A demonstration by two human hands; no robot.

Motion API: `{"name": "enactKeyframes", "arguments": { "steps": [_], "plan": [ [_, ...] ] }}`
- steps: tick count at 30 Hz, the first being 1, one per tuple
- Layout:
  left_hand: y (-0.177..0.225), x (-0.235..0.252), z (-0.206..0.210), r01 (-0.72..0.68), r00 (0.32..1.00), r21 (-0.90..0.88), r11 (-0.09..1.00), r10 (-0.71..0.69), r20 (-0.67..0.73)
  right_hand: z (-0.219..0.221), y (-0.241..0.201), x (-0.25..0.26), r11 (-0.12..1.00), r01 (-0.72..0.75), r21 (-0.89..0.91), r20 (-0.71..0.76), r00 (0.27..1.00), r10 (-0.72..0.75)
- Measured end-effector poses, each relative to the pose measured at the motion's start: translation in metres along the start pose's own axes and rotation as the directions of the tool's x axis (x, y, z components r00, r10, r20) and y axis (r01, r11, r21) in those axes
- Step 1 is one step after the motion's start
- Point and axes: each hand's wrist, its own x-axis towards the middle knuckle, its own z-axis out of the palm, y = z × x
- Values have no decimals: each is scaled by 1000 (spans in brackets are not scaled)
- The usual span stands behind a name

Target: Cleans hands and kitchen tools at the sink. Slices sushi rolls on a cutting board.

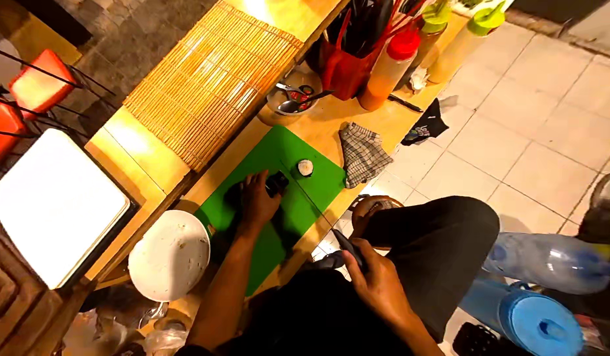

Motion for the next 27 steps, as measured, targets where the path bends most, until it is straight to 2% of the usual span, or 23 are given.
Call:
{"name": "enactKeyframes", "arguments": {
  "steps": [6, 27],
  "plan": [
    [1, 4, 4, -9, 999, 29, 1000, 8, 47, 6, -4, 7, 1000, 15, -21, 37, 999, -14],
    [-5, 2, 13, -91, 995, 7, 996, 91, -33, 2, -6, 5, 999, -29, -27, 84, 996, 31]
  ]
}}
